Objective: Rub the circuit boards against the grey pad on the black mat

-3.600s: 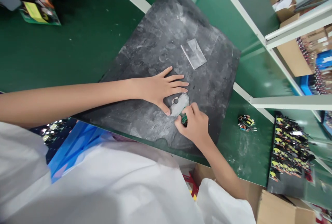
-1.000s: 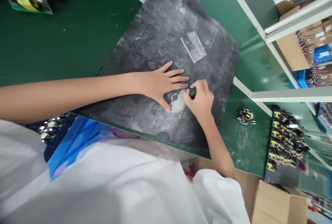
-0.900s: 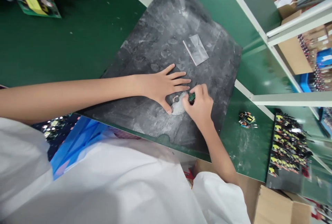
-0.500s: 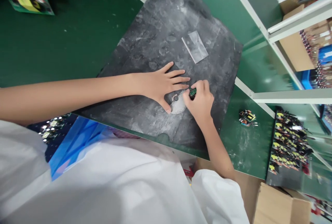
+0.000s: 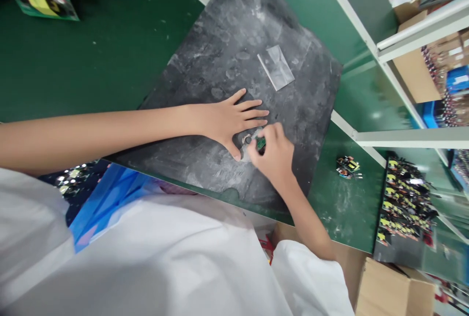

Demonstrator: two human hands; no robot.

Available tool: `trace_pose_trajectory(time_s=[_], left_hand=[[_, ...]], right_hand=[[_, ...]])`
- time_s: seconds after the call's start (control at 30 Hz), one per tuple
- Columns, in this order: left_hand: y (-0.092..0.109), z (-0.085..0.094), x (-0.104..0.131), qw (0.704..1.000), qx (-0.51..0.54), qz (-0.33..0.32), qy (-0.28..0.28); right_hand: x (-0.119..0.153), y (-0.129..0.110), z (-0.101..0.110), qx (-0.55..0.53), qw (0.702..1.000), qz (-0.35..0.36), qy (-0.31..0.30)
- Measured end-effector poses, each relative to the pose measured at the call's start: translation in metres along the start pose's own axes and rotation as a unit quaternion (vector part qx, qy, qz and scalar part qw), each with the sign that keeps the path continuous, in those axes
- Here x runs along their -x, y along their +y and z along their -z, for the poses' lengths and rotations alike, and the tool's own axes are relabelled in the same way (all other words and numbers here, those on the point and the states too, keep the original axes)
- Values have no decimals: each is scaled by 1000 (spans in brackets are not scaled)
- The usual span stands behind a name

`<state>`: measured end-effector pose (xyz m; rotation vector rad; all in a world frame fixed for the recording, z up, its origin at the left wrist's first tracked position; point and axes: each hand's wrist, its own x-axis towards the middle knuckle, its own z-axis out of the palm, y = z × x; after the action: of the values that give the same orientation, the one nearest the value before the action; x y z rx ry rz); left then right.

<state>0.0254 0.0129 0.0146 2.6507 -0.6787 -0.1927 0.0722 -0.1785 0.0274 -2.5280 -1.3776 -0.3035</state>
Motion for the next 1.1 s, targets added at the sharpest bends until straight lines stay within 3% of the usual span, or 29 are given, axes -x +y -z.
trace_pose_trajectory(time_s=[0.13, 0.37, 0.67, 0.8, 0.93, 1.0, 1.1], left_hand=[[4, 1, 2, 1000, -3, -9, -20], [3, -1, 0, 1000, -19, -21, -6], [2, -4, 1, 1000, 7, -23, 15], [1, -6, 1, 998, 24, -32, 40], [0, -6, 1, 999, 10, -31, 19], [0, -6, 1, 999, 17, -29, 22], [0, -5, 0, 999, 26, -29, 28]], right_hand=[[11, -9, 6, -10, 999, 34, -27], [-2, 5, 1, -25, 1000, -3, 6], [1, 18, 13, -47, 999, -23, 3], [13, 3, 11, -54, 998, -18, -9], [29, -21, 10, -46, 997, 47, -42], [30, -21, 9, -37, 996, 63, -50], [22, -9, 8, -30, 999, 12, -8]])
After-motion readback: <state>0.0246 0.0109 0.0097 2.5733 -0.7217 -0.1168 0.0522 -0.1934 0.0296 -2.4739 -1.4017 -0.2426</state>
